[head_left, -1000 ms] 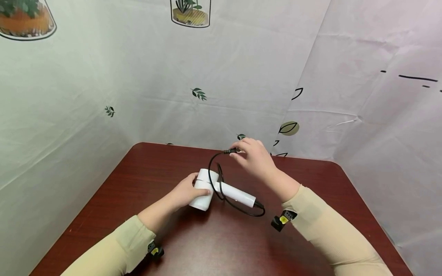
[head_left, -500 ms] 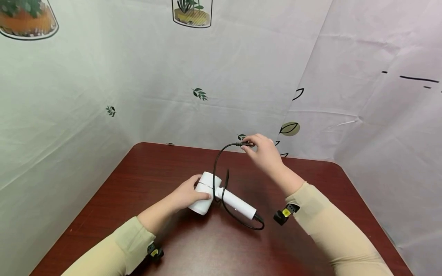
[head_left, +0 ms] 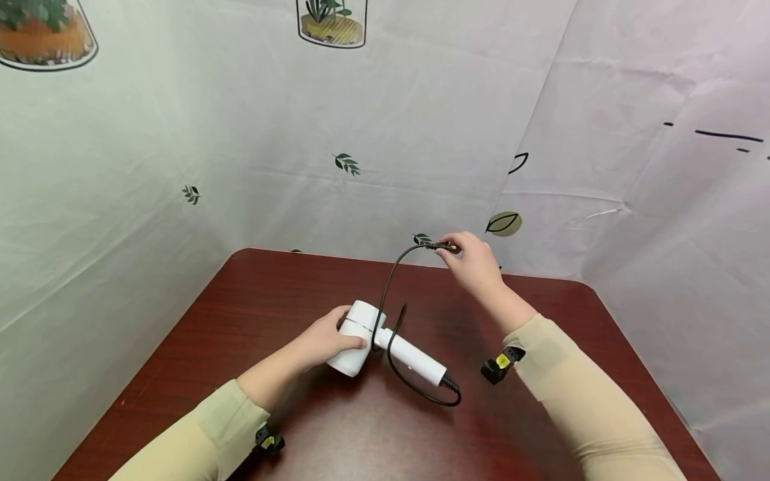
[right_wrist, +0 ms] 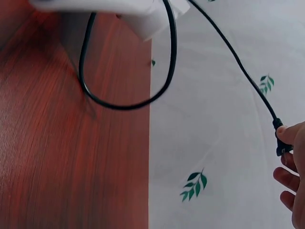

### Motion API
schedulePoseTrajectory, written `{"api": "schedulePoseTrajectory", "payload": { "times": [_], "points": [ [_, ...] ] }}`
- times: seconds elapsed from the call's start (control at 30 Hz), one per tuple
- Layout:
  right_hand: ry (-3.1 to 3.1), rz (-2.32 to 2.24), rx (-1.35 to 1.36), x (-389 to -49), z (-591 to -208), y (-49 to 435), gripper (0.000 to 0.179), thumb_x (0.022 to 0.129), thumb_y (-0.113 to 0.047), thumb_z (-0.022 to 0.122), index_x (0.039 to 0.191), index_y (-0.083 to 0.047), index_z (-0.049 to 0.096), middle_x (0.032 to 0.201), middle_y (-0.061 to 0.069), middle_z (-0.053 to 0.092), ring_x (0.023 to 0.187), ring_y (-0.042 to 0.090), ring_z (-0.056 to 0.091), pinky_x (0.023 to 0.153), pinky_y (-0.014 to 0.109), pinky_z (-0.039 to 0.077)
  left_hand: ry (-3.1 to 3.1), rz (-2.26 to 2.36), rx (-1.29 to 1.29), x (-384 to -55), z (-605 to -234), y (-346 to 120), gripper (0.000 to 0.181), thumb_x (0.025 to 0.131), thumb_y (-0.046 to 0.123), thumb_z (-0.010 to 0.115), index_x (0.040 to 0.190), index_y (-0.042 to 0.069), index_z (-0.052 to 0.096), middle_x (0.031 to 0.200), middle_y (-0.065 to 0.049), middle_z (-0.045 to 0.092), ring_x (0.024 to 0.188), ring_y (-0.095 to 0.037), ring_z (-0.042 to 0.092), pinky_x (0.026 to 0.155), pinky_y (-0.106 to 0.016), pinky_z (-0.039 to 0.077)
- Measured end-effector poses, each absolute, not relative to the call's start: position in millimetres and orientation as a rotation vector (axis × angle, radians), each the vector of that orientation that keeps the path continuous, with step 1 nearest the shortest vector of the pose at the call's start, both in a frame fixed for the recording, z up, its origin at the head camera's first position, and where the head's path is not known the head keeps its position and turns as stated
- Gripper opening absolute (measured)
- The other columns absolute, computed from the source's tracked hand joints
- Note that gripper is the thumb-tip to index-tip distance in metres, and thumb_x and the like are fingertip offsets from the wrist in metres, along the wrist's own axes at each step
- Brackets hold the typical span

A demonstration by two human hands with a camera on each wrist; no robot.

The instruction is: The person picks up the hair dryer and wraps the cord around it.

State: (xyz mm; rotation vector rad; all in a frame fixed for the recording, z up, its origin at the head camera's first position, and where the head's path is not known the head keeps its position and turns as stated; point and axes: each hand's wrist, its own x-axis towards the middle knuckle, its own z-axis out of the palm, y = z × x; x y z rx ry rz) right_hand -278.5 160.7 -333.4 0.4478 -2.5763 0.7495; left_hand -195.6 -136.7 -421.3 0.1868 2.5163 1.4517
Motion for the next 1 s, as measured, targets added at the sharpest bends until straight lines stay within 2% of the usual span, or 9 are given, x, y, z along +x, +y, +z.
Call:
{"api": "schedulePoseTrajectory", "payload": {
  "times": [0.1, 0.37, 0.73, 1.0],
  "points": [
    [-2.587, 0.77, 0.411, -281.8, -335.1, 165.3, 0.018, 0.094, -0.025, 0.07, 0.108, -0.014, 0.072, 0.103, 0.006, 0.064, 0.096, 0.025, 0.061, 0.081, 0.044, 0.049, 2.502, 1.465, 0.2, -194.5, -421.1, -137.3, 0.08, 0.079, 0.021, 0.081, 0.147, 0.005, 0.042, 0.121, -0.014, 0.061, 0.088, -0.023, 0.063, 0.07, -0.038, 0.054],
    [-2.616, 0.811, 0.32, -289.4, -340.2, 177.4, 0.022, 0.095, -0.024, 0.068, 0.114, -0.011, 0.07, 0.105, 0.009, 0.062, 0.097, 0.027, 0.059, 0.084, 0.044, 0.048, 2.454, 1.499, 0.251, -191.5, -419.7, -139.9, 0.076, 0.078, 0.017, 0.08, 0.144, 0.004, 0.044, 0.117, -0.014, 0.062, 0.085, -0.022, 0.064, 0.069, -0.038, 0.054],
    [-2.647, 0.832, 0.228, -296.9, -346.7, 193.5, 0.027, 0.097, -0.025, 0.065, 0.117, -0.007, 0.067, 0.107, 0.013, 0.061, 0.096, 0.029, 0.058, 0.081, 0.047, 0.048, 2.415, 1.413, 0.373, -189.7, -419.9, -142.9, 0.079, 0.077, 0.016, 0.08, 0.145, 0.004, 0.042, 0.113, -0.011, 0.062, 0.084, -0.02, 0.063, 0.069, -0.035, 0.053],
    [-2.664, 0.832, 0.124, -305.4, -357.8, 212.5, 0.029, 0.097, -0.025, 0.064, 0.117, -0.005, 0.066, 0.106, 0.015, 0.066, 0.087, 0.029, 0.063, 0.077, 0.045, 0.048, 2.373, 1.337, 0.431, -187.0, -418.6, -145.4, 0.078, 0.078, 0.019, 0.079, 0.146, 0.008, 0.043, 0.108, -0.009, 0.062, 0.081, -0.02, 0.063, 0.068, -0.035, 0.053]
  ]
}}
